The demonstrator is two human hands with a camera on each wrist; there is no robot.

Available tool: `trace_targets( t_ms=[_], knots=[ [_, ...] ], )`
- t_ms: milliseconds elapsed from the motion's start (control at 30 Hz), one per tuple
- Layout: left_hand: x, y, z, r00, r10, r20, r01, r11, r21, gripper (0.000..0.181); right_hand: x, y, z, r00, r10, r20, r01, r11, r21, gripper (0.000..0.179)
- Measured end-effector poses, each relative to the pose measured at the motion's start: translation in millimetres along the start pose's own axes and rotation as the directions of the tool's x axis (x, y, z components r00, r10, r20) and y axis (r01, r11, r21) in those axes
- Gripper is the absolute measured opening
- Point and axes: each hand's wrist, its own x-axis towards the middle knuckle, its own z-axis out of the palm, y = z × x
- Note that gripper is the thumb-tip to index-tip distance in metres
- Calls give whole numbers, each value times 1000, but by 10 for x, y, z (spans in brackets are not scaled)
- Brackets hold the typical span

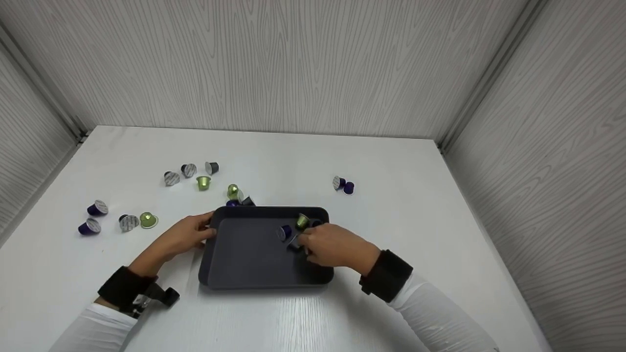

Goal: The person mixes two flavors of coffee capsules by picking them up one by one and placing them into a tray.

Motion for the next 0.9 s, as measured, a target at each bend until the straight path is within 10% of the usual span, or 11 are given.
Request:
trace_targets(
  t_ms=[900],
  knots=[
    [-7,18,3,1000,-6,-17,7,999,54,53,-14,-79,177,994,-75,84,78,997,-25,14]
  ],
)
